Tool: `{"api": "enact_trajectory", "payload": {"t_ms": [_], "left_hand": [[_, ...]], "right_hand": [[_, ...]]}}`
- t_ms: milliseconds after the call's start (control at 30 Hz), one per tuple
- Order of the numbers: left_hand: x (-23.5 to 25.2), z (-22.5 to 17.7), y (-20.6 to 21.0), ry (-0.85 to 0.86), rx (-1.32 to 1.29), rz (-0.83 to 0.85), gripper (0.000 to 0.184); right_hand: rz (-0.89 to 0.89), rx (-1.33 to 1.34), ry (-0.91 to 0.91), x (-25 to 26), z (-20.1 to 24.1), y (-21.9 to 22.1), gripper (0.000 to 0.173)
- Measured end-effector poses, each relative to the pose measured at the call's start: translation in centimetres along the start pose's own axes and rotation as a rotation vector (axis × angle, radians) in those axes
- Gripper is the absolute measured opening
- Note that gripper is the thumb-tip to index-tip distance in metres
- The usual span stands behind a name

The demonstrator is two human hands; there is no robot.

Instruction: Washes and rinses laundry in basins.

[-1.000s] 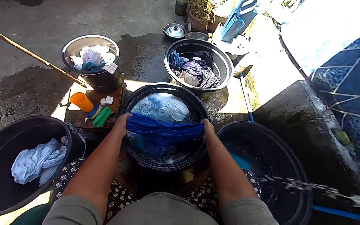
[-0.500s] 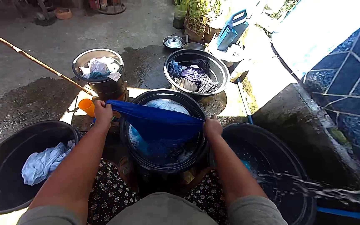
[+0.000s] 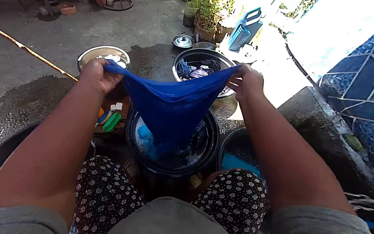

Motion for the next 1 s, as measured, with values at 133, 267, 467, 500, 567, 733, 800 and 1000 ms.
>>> {"api": "enact_trajectory", "payload": {"t_ms": [133,267,467,500,567,733,800,1000], "left_hand": [[-2.0,-6.1,4.6,0.236,-0.174,0.152,0.010],[-1.5,-6.0,4.3,0.321,-0.147,0.297,0.020],[3.0,11.8,-2.2,-0.245,0.485,0.097,0.034],[3.4,15.3,-3.5,-0.307,0.607,0.117,0.035],[3.8,22.7,-6.6,-0.383,0.816,0.198,0.038],[0.7,35.8,-12.4,-0.464,1.661,0.722,0.042],[-2.2,36.9,-12.6,-0.589,1.911,0.884,0.044],[-3.4,34.1,-9.3,-0.477,1.953,1.075,0.038]], "right_hand": [[-0.108,-0.050,-0.386,0.5,8.3,-1.4,0.019],[-0.235,-0.211,-0.686,2.9,8.2,-2.8,0.027],[0.122,-0.518,0.006,3.2,-9.3,2.1,0.044],[0.177,-0.610,0.079,3.2,-12.8,2.9,0.043],[0.330,-0.787,0.165,2.6,-20.1,4.8,0.042],[0.879,-1.320,0.100,-6.7,-34.0,9.2,0.042],[1.088,-1.498,0.103,-10.7,-34.8,9.4,0.042],[1.294,-1.419,0.162,-8.6,-32.2,9.9,0.046]]}}
Point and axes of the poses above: each hand's wrist, its own x-axis towards the middle knuckle, its own y-axis out of the palm, z = x × y, the point moved 3 cm from there along x, towards the middle knuckle, and after that the axes turned 8 degrees about -x, right-handed, at the moved point
